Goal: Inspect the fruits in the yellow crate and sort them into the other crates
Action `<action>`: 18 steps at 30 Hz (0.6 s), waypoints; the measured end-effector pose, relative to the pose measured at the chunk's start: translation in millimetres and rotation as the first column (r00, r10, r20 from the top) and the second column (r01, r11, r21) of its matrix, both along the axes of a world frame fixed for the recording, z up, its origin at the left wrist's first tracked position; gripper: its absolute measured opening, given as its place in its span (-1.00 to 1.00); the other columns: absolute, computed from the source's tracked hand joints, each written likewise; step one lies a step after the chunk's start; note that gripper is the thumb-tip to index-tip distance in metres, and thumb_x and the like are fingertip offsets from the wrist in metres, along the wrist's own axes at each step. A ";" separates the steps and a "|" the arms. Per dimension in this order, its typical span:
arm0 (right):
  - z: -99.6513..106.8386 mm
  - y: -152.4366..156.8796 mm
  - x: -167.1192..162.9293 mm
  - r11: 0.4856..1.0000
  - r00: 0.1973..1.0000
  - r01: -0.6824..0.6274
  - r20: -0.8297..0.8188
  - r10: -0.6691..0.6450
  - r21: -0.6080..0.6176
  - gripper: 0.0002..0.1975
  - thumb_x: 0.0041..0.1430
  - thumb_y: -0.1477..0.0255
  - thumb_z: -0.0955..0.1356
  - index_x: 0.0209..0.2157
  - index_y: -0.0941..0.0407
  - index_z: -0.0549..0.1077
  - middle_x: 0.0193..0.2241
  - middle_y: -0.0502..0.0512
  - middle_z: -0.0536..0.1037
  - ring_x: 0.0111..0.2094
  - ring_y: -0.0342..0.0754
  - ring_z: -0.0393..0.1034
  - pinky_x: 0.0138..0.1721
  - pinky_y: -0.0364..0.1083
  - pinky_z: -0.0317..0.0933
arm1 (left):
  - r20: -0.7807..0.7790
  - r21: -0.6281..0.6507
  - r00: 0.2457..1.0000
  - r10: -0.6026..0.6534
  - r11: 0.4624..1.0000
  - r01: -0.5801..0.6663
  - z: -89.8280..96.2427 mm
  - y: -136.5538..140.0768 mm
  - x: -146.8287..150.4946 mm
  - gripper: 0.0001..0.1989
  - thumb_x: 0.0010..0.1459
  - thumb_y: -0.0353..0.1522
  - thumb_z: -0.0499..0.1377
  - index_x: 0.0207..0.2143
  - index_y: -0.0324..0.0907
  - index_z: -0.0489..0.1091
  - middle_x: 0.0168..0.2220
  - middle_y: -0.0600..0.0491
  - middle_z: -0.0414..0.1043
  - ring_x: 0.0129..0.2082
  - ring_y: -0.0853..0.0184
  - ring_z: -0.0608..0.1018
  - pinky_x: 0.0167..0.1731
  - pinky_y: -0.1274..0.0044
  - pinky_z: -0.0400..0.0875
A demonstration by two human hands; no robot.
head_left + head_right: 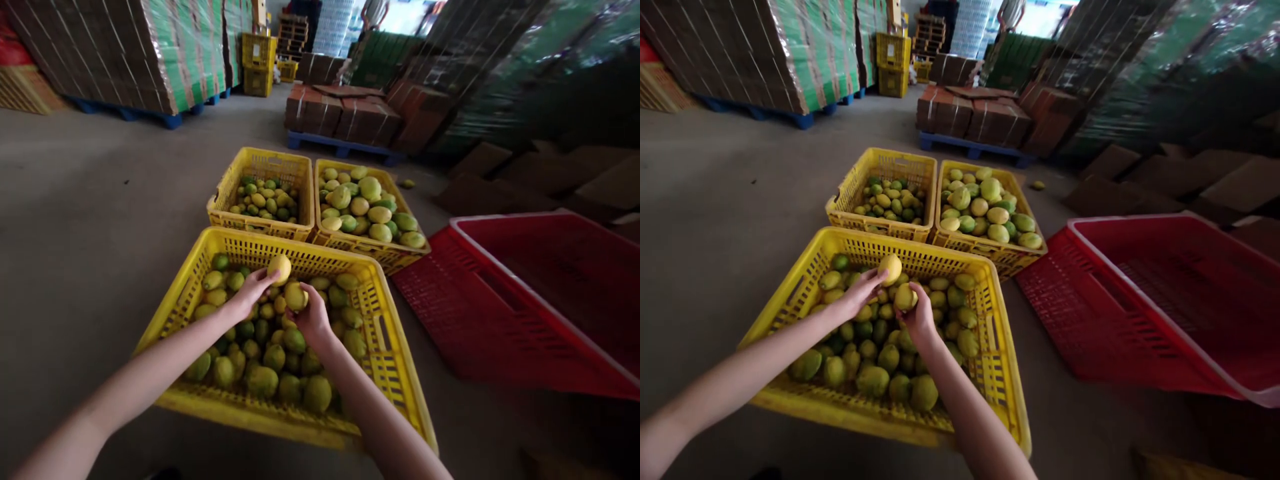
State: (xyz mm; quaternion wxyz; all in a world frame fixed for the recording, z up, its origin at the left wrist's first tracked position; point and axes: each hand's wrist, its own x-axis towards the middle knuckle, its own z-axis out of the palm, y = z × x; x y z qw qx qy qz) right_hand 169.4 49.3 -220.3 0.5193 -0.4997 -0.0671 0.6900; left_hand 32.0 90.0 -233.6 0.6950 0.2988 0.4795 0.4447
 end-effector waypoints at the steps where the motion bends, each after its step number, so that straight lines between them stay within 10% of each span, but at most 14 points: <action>1: 0.5 -1.8 -1.3 1.000 1.000 -0.008 0.005 0.009 -0.025 -0.85 0.06 0.32 0.34 -0.49 0.09 0.38 -0.66 0.01 0.44 -0.68 -0.15 0.19 -0.73 -0.18 0.00 | 0.059 -0.040 0.998 0.027 0.999 -0.024 2.5 2.1 -1.9 -0.67 -0.13 -0.25 0.51 -0.40 -0.21 0.49 -0.50 0.12 0.44 -0.54 0.49 0.39 -0.59 0.67 0.27; 11: 1.0 -12.1 -6.6 0.996 0.996 -0.074 0.058 0.071 0.056 -0.75 -0.14 0.27 0.47 -0.47 0.09 0.39 -0.60 -0.02 0.46 -0.61 -0.16 0.23 -0.69 -0.20 0.01 | 0.160 0.156 0.978 0.134 0.975 -0.159 20.3 7.8 -12.8 -0.45 -0.42 -0.42 0.57 -0.29 -0.21 0.48 -0.35 0.11 0.55 -0.31 0.39 0.54 -0.19 0.55 0.42; 18: -3.4 -9.8 -4.0 0.948 0.982 -0.039 0.190 -0.023 0.315 -0.61 -0.20 0.24 0.54 -0.30 0.04 0.47 -0.45 -0.08 0.50 -0.46 -0.12 0.33 -0.57 -0.18 0.15 | 0.003 0.204 0.996 -0.085 0.975 0.083 7.9 -5.4 -7.3 -0.34 -0.42 -0.35 0.58 -0.15 -0.16 0.51 -0.19 0.02 0.60 -0.10 0.16 0.58 0.02 0.36 0.42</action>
